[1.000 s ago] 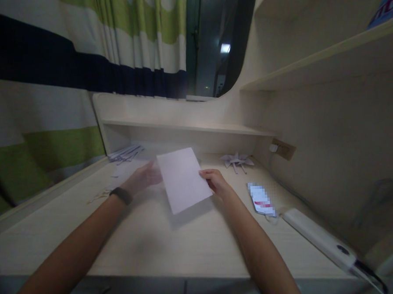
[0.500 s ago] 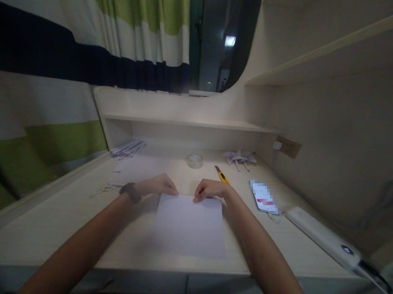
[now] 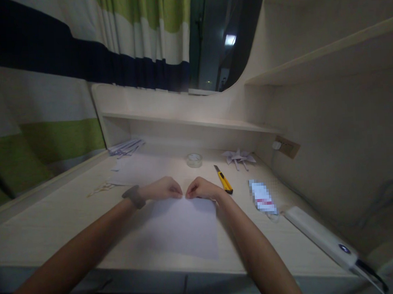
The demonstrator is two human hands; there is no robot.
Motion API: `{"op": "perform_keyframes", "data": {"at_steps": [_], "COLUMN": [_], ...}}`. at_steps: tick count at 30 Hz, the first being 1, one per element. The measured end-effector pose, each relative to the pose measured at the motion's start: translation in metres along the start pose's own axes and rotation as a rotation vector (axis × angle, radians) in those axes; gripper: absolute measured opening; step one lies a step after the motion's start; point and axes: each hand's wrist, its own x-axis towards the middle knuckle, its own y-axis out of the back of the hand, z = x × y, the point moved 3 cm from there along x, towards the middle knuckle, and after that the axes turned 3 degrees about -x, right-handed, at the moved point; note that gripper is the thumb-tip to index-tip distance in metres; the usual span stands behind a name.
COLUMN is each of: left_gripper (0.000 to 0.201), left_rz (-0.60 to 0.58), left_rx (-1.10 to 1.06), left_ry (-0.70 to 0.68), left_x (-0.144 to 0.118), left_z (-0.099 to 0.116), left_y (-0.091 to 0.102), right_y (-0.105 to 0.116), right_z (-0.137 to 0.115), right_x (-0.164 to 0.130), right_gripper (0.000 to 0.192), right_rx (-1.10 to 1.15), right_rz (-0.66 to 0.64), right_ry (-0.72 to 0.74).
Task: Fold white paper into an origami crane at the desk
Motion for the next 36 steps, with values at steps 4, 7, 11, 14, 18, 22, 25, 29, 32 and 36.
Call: {"op": "perform_keyframes", "data": {"at_steps": [4,7,11,14,18,22,25,29,32,36], "left_gripper": [0.016,0.019,0.02,0.02,0.019,0.019,0.021,0.024,0.024,0.021], "left_rz": [-0.002,-0.026,-0.025,-0.025,-0.021,-0.004,-0.024,-0.044,-0.056,-0.069], "left_rx": [0.041,-0.02,-0.098,-0.103,-0.137,-0.156,-0.137,-0.103,-0.076,-0.018], "left_ry": [0.043,0.099,0.151,0.179,0.259,0.287,0.265,0.231,0.206,0.154], "left_x": [0.003,0.002,-0.001,-0.005,-0.01,-0.013,-0.012,-0.008,-0.007,-0.005], "left_z": [-0.002,-0.011,-0.025,-0.036,-0.05,-0.056,-0.052,-0.042,-0.036,-0.028], "left_y": [-0.003,-0.001,0.006,0.012,0.018,0.021,0.019,0.014,0.011,0.008], "right_y": [0.001,0.008,0.019,0.027,0.041,0.062,0.061,0.019,-0.003,-0.008], "right_z": [-0.003,-0.005,-0.001,0.009,0.025,0.033,0.021,-0.002,-0.011,-0.014], "right_x": [-0.001,-0.003,-0.005,-0.01,-0.026,-0.03,-0.017,0.005,0.012,0.012], "right_gripper": [0.015,0.018,0.018,0.018,0.024,0.025,0.024,0.023,0.016,0.019], "right_rx": [0.027,0.017,-0.025,-0.002,0.091,0.004,-0.202,-0.421,-0.533,-0.532], "right_rz": [0.002,-0.011,-0.032,-0.056,-0.172,-0.034,0.264,0.134,0.125,0.154], "right_ry": [-0.021,-0.031,-0.025,-0.124,-0.326,-0.31,-0.078,0.103,0.112,0.126]}}
